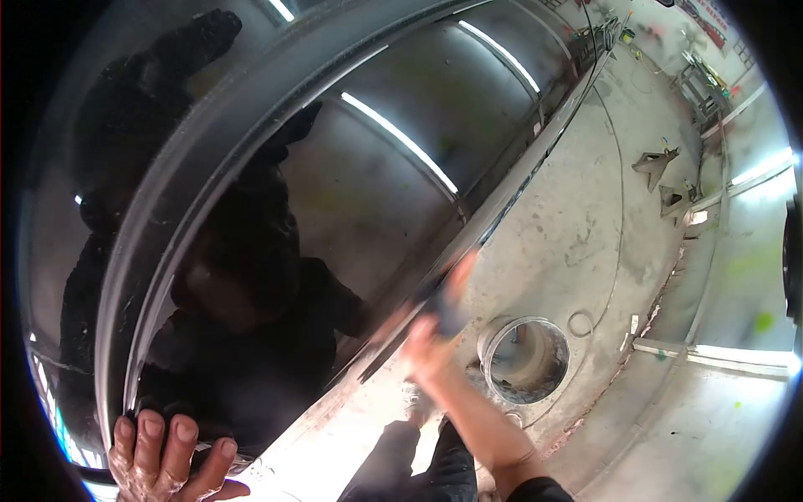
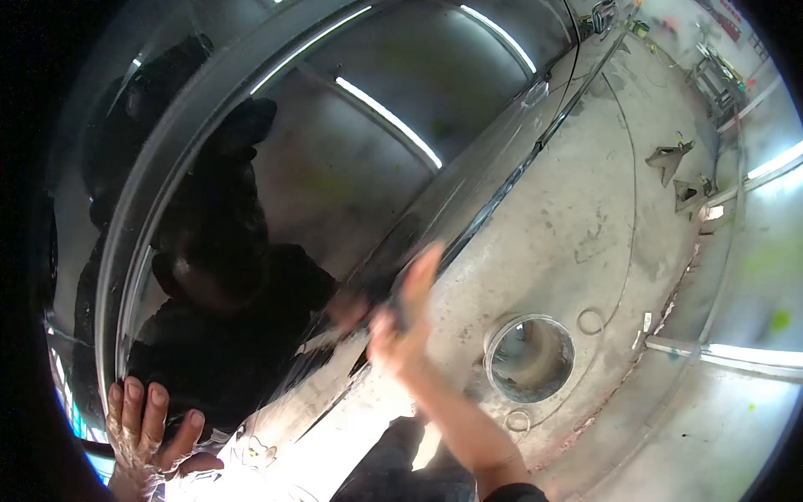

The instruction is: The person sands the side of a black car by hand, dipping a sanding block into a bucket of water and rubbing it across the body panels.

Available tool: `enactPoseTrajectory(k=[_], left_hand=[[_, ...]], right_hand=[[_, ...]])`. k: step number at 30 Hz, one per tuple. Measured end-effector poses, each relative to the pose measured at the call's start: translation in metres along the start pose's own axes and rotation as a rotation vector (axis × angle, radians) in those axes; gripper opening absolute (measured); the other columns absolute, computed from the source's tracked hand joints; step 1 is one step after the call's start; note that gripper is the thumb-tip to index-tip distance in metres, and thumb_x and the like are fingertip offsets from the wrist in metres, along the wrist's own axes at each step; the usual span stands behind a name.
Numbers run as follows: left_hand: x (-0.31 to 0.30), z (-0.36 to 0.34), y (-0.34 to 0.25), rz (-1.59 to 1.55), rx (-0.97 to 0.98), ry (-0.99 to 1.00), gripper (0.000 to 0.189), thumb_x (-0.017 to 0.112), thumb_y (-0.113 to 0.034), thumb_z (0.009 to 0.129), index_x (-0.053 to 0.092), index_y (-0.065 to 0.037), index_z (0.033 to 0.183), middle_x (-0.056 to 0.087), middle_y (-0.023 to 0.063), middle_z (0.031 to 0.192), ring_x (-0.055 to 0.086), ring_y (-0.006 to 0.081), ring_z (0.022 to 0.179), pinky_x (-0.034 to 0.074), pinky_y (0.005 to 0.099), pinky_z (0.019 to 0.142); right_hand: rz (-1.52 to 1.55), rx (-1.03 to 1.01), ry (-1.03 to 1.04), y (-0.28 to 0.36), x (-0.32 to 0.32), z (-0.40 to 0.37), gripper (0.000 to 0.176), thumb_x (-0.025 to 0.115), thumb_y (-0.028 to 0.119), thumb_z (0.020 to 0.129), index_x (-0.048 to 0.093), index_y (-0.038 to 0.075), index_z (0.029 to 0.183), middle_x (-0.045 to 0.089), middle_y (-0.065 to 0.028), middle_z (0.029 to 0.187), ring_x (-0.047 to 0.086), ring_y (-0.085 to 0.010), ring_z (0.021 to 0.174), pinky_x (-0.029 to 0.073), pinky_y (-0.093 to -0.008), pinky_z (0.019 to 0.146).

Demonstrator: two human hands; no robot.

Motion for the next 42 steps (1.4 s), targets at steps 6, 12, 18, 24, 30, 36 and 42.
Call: enactPoseTrajectory(k=[6,12,18,24,30,36,42], left_hand=[[0.001,0.000,-0.002,0.015,0.024,0.008,0.083,0.032,-0.081,0.092,0.045,-0.026,0.151,0.034,0.0241,0.160,0.030,0.0470,0.149,0.025,0.0662,0.119],[-0.016,0.026,0.004,-0.022,-0.005,-0.251,0.064,0.029,-0.065,0.104,0.047,-0.026,0.153,0.041,0.0134,0.159,0.035,0.0348,0.150,0.028,0.0559,0.123],[-0.014,0.038,0.003,-0.074,0.020,-0.281,0.073,0.033,-0.073,0.098,0.046,-0.027,0.153,0.036,0.0159,0.162,0.031,0.0392,0.151,0.026,0.0631,0.122],[-0.020,0.042,-0.002,-0.077,0.033,-0.218,0.079,0.044,-0.077,0.093,0.048,-0.024,0.152,0.036,0.0196,0.160,0.029,0.0400,0.151,0.026,0.0680,0.119],[-0.015,0.034,-0.005,-0.040,0.052,-0.188,0.079,0.043,-0.076,0.094,0.053,-0.021,0.149,0.041,0.0236,0.157,0.036,0.0444,0.146,0.028,0.0679,0.117],[-0.024,0.034,-0.001,-0.023,0.074,-0.158,0.079,0.043,-0.076,0.094,0.055,-0.019,0.147,0.044,0.0247,0.154,0.040,0.0449,0.143,0.030,0.0628,0.118],[-0.026,0.030,0.001,-0.020,0.068,-0.209,0.070,0.037,-0.068,0.101,0.055,-0.019,0.148,0.046,0.0220,0.154,0.040,0.0432,0.143,0.028,0.0612,0.119]], right_hand=[[0.272,0.714,-0.102,-0.105,-0.038,0.090,0.079,0.041,0.055,0.107,0.039,-0.015,0.143,0.050,-0.0245,0.143,0.050,-0.0264,0.130,0.036,-0.0374,0.113],[0.436,0.362,-0.050,-0.034,0.009,-0.034,0.079,0.046,0.035,0.108,0.007,-0.015,0.156,0.008,-0.0290,0.167,0.011,-0.0382,0.156,0.010,-0.0428,0.125],[0.159,0.711,-0.184,-0.126,-0.043,0.080,0.048,0.046,0.041,0.109,0.052,-0.002,0.087,0.053,-0.0085,0.075,0.051,-0.0177,0.074,0.040,-0.0387,0.064],[0.161,0.293,-0.150,-0.050,-0.006,-0.026,0.072,0.041,0.032,0.109,0.009,-0.007,0.159,0.020,-0.0350,0.161,0.024,-0.0416,0.152,0.022,-0.0387,0.124],[0.174,0.679,-0.249,-0.172,-0.064,0.114,0.051,0.042,0.040,0.109,0.055,-0.008,0.101,0.060,-0.0228,0.074,0.059,-0.0332,0.066,0.045,-0.0476,0.064],[-0.039,0.372,-0.209,-0.103,-0.034,0.030,0.049,0.045,0.034,0.108,0.044,-0.009,0.131,0.060,-0.0282,0.097,0.065,-0.0333,0.072,0.050,-0.0450,0.070],[0.054,0.612,-0.231,-0.179,-0.075,0.127,0.051,0.046,0.038,0.108,0.062,-0.010,0.104,0.057,-0.0206,0.067,0.052,-0.0291,0.062,0.045,-0.0429,0.064]])
Point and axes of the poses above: each hand's wrist, its own z-axis towards the middle knuckle, its own x-axis out of the palm, y = z × x, the point moved 8 cm from there along z, towards the middle knuckle
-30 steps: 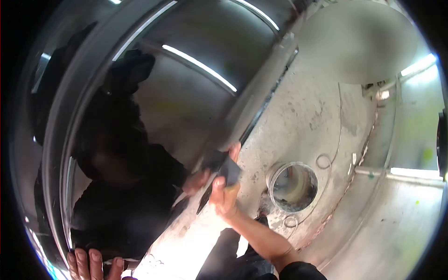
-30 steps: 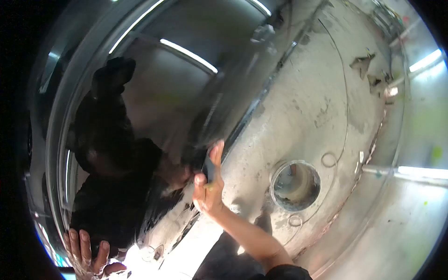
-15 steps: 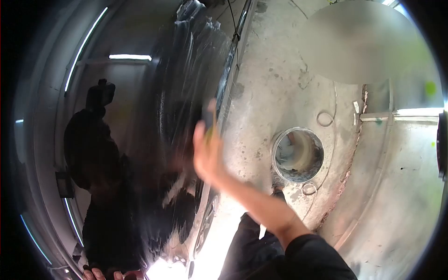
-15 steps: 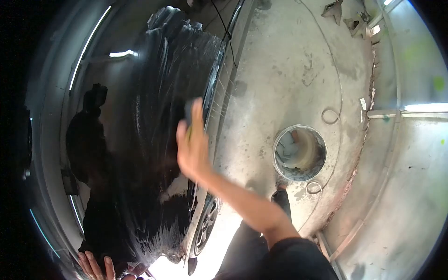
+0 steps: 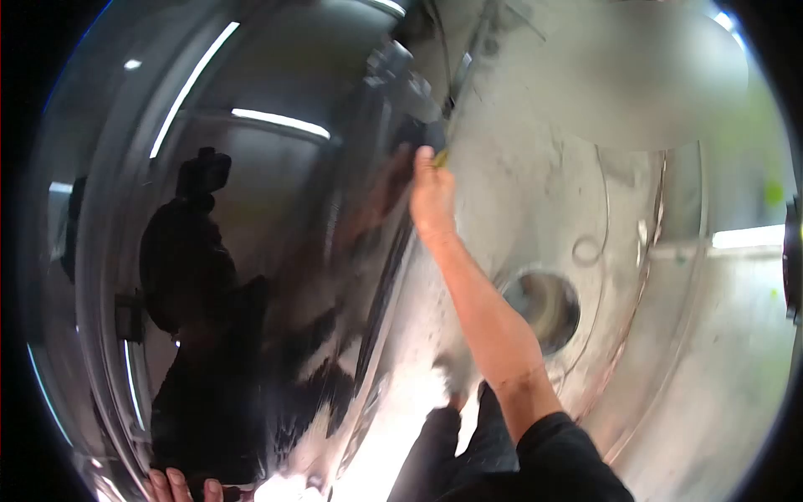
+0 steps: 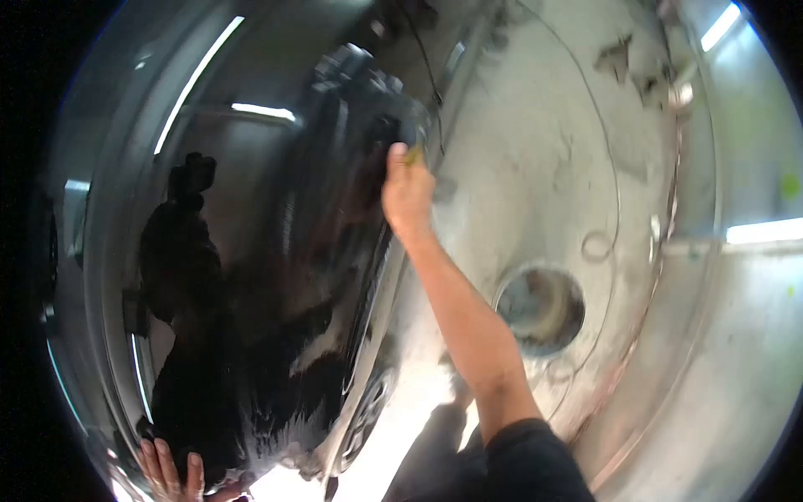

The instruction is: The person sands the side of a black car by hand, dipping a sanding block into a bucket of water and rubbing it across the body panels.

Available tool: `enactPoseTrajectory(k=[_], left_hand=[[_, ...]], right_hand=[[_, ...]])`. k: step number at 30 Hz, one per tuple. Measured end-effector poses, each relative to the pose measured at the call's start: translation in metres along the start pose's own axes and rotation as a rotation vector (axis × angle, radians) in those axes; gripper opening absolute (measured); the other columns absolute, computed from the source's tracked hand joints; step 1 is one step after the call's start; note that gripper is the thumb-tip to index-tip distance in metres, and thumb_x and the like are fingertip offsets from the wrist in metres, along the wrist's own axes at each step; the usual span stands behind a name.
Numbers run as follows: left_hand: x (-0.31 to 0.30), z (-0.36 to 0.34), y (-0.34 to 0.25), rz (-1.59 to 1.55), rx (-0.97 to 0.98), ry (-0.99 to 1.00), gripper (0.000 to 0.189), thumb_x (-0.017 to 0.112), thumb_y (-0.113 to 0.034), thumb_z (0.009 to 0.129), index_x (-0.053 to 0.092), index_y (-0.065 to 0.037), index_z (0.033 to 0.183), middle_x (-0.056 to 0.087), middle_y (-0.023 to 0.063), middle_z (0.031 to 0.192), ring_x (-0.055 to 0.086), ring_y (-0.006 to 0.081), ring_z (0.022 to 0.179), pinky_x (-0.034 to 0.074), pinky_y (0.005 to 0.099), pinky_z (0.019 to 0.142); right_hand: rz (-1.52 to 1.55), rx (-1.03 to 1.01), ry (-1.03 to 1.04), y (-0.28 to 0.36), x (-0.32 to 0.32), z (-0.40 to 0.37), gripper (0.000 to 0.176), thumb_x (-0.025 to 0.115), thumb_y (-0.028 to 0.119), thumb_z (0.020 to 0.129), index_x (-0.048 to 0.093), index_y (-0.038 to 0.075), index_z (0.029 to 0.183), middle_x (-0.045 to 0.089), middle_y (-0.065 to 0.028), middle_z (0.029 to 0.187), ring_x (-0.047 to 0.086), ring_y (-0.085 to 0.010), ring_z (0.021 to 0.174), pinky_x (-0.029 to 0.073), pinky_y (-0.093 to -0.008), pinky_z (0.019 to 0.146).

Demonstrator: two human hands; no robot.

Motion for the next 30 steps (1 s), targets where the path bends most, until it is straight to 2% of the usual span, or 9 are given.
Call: enactPoseTrajectory(k=[1,3,7,10,16,21,24,29,30], left_hand=[[0.001,0.002,0.002,-0.012,-0.014,-0.042,0.068,0.036,-0.066,0.102,0.055,-0.019,0.147,0.046,0.0214,0.154,0.041,0.0428,0.144,0.028,0.0608,0.120],[-0.002,0.006,0.007,-0.010,-0.020,-0.076,0.065,0.030,-0.061,0.105,0.054,-0.019,0.149,0.045,0.0193,0.156,0.039,0.0403,0.145,0.028,0.0578,0.120],[-0.005,0.001,0.012,-0.037,-0.036,-0.009,0.065,0.031,-0.063,0.105,0.052,-0.021,0.150,0.043,0.0162,0.158,0.038,0.0386,0.147,0.030,0.0570,0.119],[0.004,-0.005,0.009,-0.056,-0.049,0.028,0.065,0.031,-0.064,0.105,0.049,-0.022,0.152,0.042,0.0151,0.159,0.037,0.0379,0.148,0.031,0.0559,0.119],[-0.004,-0.002,0.015,0.003,-0.031,0.011,0.065,0.028,-0.062,0.105,0.043,-0.023,0.155,0.041,0.0141,0.159,0.034,0.0348,0.150,0.030,0.0530,0.124],[-0.001,-0.002,0.013,0.026,-0.008,-0.016,0.064,0.025,-0.061,0.106,0.043,-0.023,0.155,0.038,0.0144,0.161,0.032,0.0347,0.151,0.027,0.0529,0.126],[0.000,-0.002,0.010,0.036,-0.013,-0.009,0.064,0.025,-0.061,0.106,0.044,-0.024,0.154,0.039,0.0142,0.160,0.033,0.0345,0.150,0.028,0.0529,0.125],[-0.001,-0.001,0.013,0.022,-0.031,-0.041,0.063,0.026,-0.061,0.106,0.047,-0.024,0.153,0.042,0.0139,0.159,0.035,0.0343,0.149,0.030,0.0526,0.124],[-0.002,-0.002,0.013,0.014,-0.039,-0.024,0.063,0.025,-0.061,0.106,0.048,-0.024,0.152,0.042,0.0138,0.158,0.035,0.0342,0.149,0.030,0.0525,0.124]], right_hand=[[0.123,-0.021,0.016,-0.005,0.002,0.016,0.052,0.046,0.040,0.108,0.056,-0.007,0.087,0.058,-0.0178,0.063,0.048,-0.0324,0.059,0.043,-0.0451,0.062],[-0.130,0.071,0.118,-0.004,0.007,-0.012,0.050,0.045,0.039,0.109,0.061,-0.008,0.108,0.070,-0.0225,0.092,0.063,-0.0324,0.083,0.049,-0.0439,0.078],[0.093,-0.352,0.112,0.038,0.021,-0.145,0.065,0.043,0.043,0.109,0.036,-0.006,0.151,0.039,-0.0269,0.156,0.035,-0.0318,0.148,0.025,-0.0404,0.122],[0.201,-0.074,0.070,-0.003,0.015,-0.072,0.045,0.050,0.042,0.108,0.059,0.000,0.123,0.061,-0.0029,0.105,0.055,-0.0141,0.095,0.046,-0.0320,0.086],[0.113,0.099,0.117,0.044,0.008,-0.057,0.045,0.051,0.042,0.108,0.059,0.000,0.122,0.061,0.0000,0.105,0.055,-0.0110,0.094,0.045,-0.0286,0.086],[0.163,-0.188,-0.027,0.033,0.011,-0.057,0.045,0.050,0.039,0.109,0.060,-0.002,0.123,0.065,-0.0032,0.108,0.057,-0.0109,0.094,0.045,-0.0303,0.087],[0.140,0.044,0.145,0.031,0.011,-0.003,0.043,0.048,0.037,0.110,0.059,-0.002,0.126,0.065,-0.0054,0.114,0.057,-0.0125,0.099,0.046,-0.0318,0.090],[0.106,-0.146,-0.070,0.039,0.012,-0.085,0.052,0.048,0.044,0.108,0.061,-0.001,0.086,0.051,0.0004,0.071,0.047,-0.0120,0.069,0.040,-0.0356,0.061],[0.096,-0.141,-0.015,0.041,0.015,-0.080,0.047,0.047,0.042,0.109,0.061,-0.002,0.096,0.055,-0.0010,0.082,0.049,-0.0123,0.077,0.041,-0.0340,0.069]])
Point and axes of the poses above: each hand's wrist, its own z-axis towards the middle knuckle, its own x-axis out of the palm, y = z × x, the point moved 8 cm from there along z, towards the middle knuckle
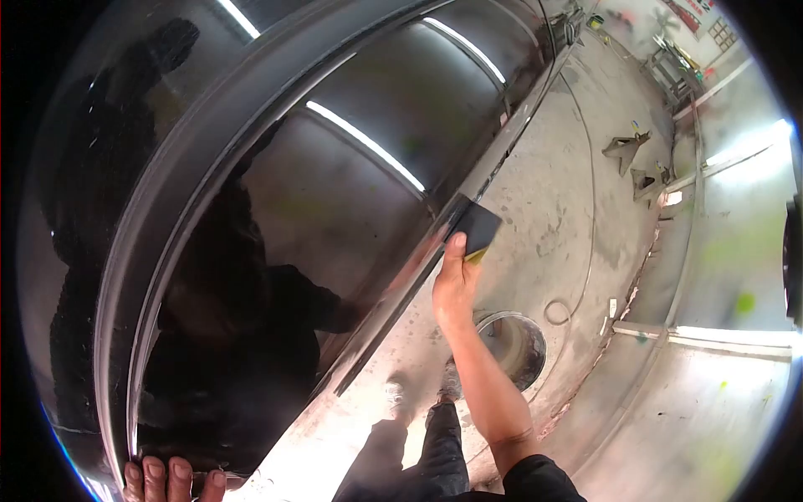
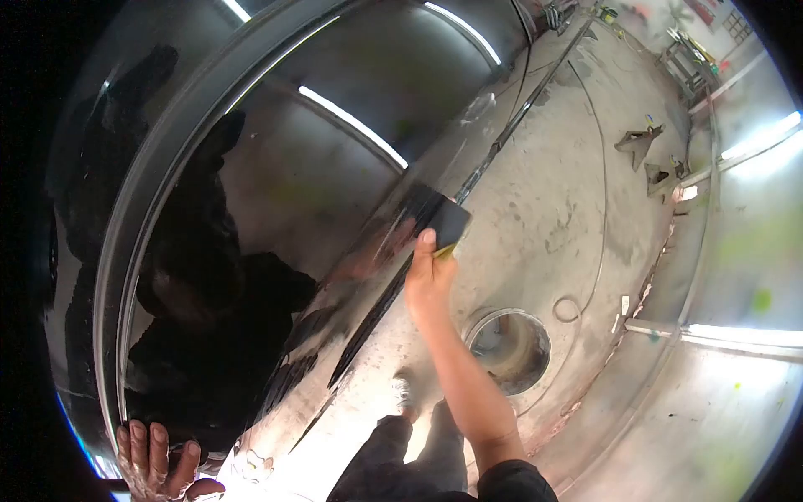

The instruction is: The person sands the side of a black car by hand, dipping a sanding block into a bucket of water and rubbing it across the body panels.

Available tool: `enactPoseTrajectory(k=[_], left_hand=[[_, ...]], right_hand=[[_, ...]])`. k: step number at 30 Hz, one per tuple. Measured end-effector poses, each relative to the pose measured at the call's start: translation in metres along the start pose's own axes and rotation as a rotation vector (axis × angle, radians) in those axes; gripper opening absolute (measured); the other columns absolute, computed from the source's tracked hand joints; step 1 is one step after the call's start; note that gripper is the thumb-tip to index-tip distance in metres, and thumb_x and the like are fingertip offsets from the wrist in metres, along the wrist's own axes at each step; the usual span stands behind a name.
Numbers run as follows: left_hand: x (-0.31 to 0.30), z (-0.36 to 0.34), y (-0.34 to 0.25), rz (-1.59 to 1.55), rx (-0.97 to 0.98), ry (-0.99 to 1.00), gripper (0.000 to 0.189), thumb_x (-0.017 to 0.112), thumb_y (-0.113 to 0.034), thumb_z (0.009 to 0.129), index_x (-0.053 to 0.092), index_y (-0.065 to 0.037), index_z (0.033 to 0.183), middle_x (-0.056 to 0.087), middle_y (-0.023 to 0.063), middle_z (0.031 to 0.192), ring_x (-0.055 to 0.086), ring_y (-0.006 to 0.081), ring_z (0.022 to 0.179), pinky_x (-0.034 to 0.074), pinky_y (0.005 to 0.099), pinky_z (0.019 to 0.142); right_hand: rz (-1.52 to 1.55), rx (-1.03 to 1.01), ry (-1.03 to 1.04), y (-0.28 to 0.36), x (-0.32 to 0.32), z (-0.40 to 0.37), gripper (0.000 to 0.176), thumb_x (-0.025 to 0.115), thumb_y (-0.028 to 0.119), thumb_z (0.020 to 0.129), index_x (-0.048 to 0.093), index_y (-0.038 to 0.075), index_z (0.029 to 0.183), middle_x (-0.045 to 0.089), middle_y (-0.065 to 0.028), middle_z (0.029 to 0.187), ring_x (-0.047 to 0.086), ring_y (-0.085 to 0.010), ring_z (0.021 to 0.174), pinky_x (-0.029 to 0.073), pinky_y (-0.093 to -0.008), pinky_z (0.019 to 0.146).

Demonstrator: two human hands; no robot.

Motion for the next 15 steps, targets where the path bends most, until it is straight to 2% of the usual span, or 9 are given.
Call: enactPoseTrajectory(k=[2,3,4,5,7,9,11,14,15], left_hand=[[0.001,0.000,0.001,-0.002,-0.004,-0.012,0.063,0.025,-0.061,0.106,0.048,-0.024,0.152,0.042,0.0140,0.159,0.035,0.0344,0.149,0.030,0.0527,0.124],[0.002,0.001,0.001,-0.004,0.003,-0.020,0.064,0.024,-0.062,0.106,0.048,-0.025,0.152,0.042,0.0140,0.159,0.035,0.0344,0.149,0.029,0.0528,0.124],[0.002,0.003,0.000,-0.009,-0.013,-0.026,0.064,0.024,-0.062,0.106,0.049,-0.024,0.152,0.042,0.0144,0.159,0.035,0.0348,0.150,0.028,0.0532,0.124],[0.002,0.004,-0.002,-0.009,-0.013,-0.032,0.064,0.025,-0.062,0.106,0.049,-0.024,0.151,0.042,0.0145,0.159,0.035,0.0350,0.150,0.027,0.0535,0.124],[0.001,0.005,-0.002,-0.013,-0.009,-0.051,0.065,0.025,-0.063,0.105,0.049,-0.023,0.151,0.042,0.0148,0.159,0.034,0.0354,0.150,0.026,0.0540,0.125],[-0.003,0.014,-0.002,-0.045,0.004,-0.052,0.068,0.030,-0.066,0.103,0.052,-0.022,0.149,0.043,0.0170,0.158,0.034,0.0371,0.150,0.026,0.0567,0.123],[-0.007,0.025,-0.002,-0.071,0.017,-0.073,0.070,0.033,-0.069,0.101,0.054,-0.020,0.148,0.043,0.0188,0.157,0.034,0.0385,0.149,0.026,0.0588,0.122],[-0.007,0.023,-0.004,-0.063,0.021,-0.035,0.074,0.037,-0.072,0.099,0.055,-0.019,0.147,0.044,0.0209,0.156,0.035,0.0410,0.148,0.026,0.0615,0.121],[-0.006,0.023,-0.005,-0.059,0.027,-0.025,0.075,0.039,-0.073,0.098,0.055,-0.019,0.147,0.044,0.0214,0.155,0.035,0.0418,0.148,0.027,0.0623,0.120]], right_hand=[[-0.011,0.023,0.098,0.000,0.001,0.025,0.042,0.046,0.037,0.110,0.059,-0.003,0.117,0.061,-0.0037,0.105,0.054,-0.0129,0.094,0.045,-0.0308,0.086],[-0.007,0.030,0.060,-0.008,-0.001,0.055,0.043,0.047,0.039,0.110,0.062,-0.001,0.102,0.058,-0.0010,0.088,0.052,-0.0128,0.083,0.045,-0.0312,0.075],[-0.067,0.064,0.024,-0.023,-0.009,0.083,0.057,0.048,0.044,0.108,0.059,-0.004,0.079,0.050,-0.0024,0.062,0.048,-0.0140,0.064,0.041,-0.0368,0.058],[-0.010,0.117,-0.010,-0.024,-0.009,0.095,0.061,0.048,0.046,0.108,0.060,-0.005,0.076,0.054,-0.0056,0.062,0.052,-0.0193,0.063,0.042,-0.0416,0.060],[-0.153,0.161,0.031,-0.037,-0.010,0.079,0.058,0.047,0.043,0.108,0.062,-0.007,0.083,0.061,-0.0130,0.066,0.055,-0.0276,0.063,0.045,-0.0469,0.064],[-0.173,-0.091,-0.031,-0.006,-0.004,0.014,0.051,0.047,0.037,0.109,0.063,-0.011,0.112,0.064,-0.0198,0.072,0.057,-0.0356,0.063,0.046,-0.0513,0.068],[-0.136,-0.076,-0.029,0.001,-0.004,0.016,0.049,0.048,0.033,0.108,0.051,-0.012,0.127,0.061,-0.0211,0.070,0.056,-0.0358,0.062,0.046,-0.0493,0.065],[-0.068,-0.060,0.009,0.001,-0.004,0.028,0.061,0.050,0.026,0.107,0.033,-0.014,0.149,0.057,-0.0231,0.068,0.055,-0.0361,0.059,0.046,-0.0463,0.062],[-0.064,-0.036,-0.006,-0.007,-0.009,0.053,0.049,0.049,0.033,0.107,0.040,-0.012,0.126,0.054,-0.0212,0.067,0.051,-0.0309,0.060,0.044,-0.0454,0.061]])
Point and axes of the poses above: each hand's wrist, its own z-axis towards the middle knuckle, its own x-axis out of the palm, y = z × x, the point moved 8 cm from there along z, towards the middle knuckle
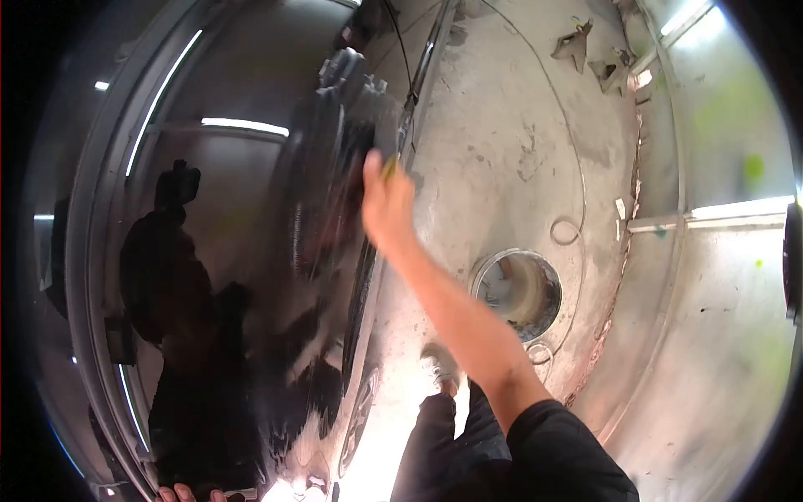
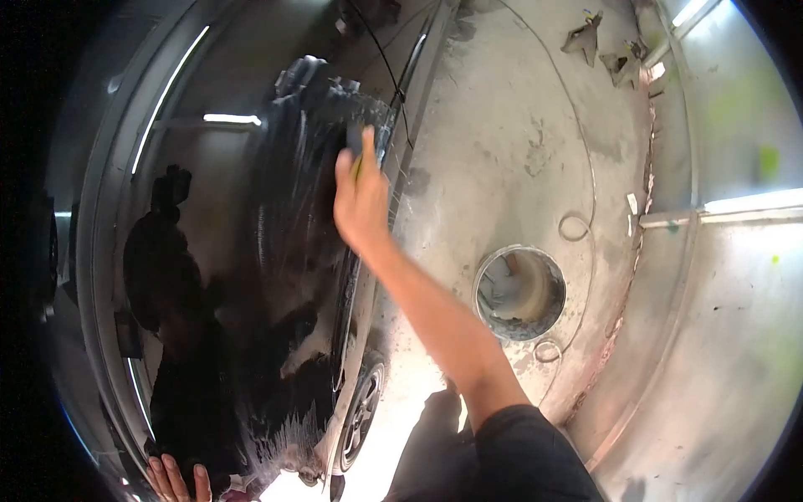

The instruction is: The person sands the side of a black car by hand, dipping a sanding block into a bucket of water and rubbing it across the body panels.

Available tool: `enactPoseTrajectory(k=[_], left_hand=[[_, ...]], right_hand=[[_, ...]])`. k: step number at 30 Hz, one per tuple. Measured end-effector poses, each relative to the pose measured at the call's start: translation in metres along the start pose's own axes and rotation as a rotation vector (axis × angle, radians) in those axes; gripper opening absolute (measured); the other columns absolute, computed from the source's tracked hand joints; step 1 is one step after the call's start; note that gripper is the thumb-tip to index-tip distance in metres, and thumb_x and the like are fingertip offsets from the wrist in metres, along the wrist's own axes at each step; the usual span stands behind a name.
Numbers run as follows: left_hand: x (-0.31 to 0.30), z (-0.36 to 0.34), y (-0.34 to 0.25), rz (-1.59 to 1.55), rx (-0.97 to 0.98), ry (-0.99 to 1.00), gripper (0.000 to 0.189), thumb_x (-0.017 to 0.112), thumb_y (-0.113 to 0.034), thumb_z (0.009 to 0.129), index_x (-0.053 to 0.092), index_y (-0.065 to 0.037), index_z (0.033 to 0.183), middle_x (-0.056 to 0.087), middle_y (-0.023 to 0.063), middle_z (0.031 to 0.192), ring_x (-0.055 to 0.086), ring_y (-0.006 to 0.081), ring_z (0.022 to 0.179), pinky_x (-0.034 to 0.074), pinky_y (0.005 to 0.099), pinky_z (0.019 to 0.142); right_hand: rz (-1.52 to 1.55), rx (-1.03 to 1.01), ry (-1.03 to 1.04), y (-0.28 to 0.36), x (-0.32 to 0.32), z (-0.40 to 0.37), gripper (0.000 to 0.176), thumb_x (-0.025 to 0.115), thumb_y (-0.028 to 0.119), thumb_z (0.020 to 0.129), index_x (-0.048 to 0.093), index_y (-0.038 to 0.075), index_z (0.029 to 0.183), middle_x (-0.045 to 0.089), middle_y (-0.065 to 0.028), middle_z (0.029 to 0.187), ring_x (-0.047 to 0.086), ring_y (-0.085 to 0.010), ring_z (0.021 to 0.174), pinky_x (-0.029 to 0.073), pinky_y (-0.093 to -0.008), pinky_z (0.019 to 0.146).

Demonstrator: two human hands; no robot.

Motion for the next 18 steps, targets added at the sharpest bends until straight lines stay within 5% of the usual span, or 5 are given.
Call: enactPoseTrajectory(k=[4,6,8,16,18], left_hand=[[0.000,-0.001,0.001,-0.001,0.031,0.023,0.077,0.042,-0.075,0.096,0.055,-0.018,0.147,0.044,0.0234,0.155,0.035,0.0447,0.147,0.030,0.0651,0.117],[0.002,-0.012,0.002,0.000,0.029,0.060,0.078,0.044,-0.075,0.095,0.056,-0.018,0.147,0.043,0.0242,0.155,0.035,0.0456,0.146,0.031,0.0659,0.116],[0.018,-0.048,0.000,-0.223,-0.503,-0.054,0.078,0.044,-0.075,0.094,0.055,-0.019,0.147,0.043,0.0237,0.156,0.035,0.0448,0.147,0.030,0.0653,0.117],[0.011,-0.014,-0.003,0.085,-0.003,0.067,0.082,0.043,-0.079,0.092,0.052,-0.021,0.150,0.037,0.0207,0.160,0.032,0.0415,0.149,0.026,0.0634,0.121],[0.014,-0.017,0.000,0.090,0.012,0.054,0.082,0.042,-0.079,0.092,0.052,-0.022,0.150,0.036,0.0205,0.161,0.031,0.0410,0.150,0.025,0.0632,0.122]], right_hand=[[-0.022,0.213,0.003,-0.021,-0.005,0.026,0.062,0.045,0.048,0.107,0.056,-0.005,0.077,0.050,-0.0141,0.063,0.046,-0.0210,0.062,0.039,-0.0433,0.057],[-0.016,0.240,0.182,0.011,-0.004,-0.042,0.065,0.044,0.036,0.108,0.031,-0.009,0.153,0.068,-0.0350,0.097,0.071,-0.0427,0.090,0.053,-0.0502,0.077],[0.055,-0.140,0.082,0.006,0.003,-0.104,0.063,0.047,0.030,0.107,0.029,-0.007,0.156,0.042,-0.0339,0.152,0.043,-0.0434,0.142,0.033,-0.0415,0.118],[-0.001,0.255,0.117,-0.027,-0.005,0.000,0.059,0.045,0.030,0.109,0.037,-0.013,0.148,0.063,-0.0248,0.075,0.059,-0.0304,0.061,0.047,-0.0434,0.059],[-0.037,0.161,0.131,-0.020,0.001,-0.063,0.060,0.044,0.029,0.109,0.030,-0.010,0.152,0.050,-0.0293,0.108,0.062,-0.0355,0.082,0.047,-0.0443,0.076]])
Point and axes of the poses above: each hand's wrist, its own z-axis towards the middle knuckle, its own x-axis out of the palm, y = z × x, the point moved 8 cm from there along z, towards the middle knuckle
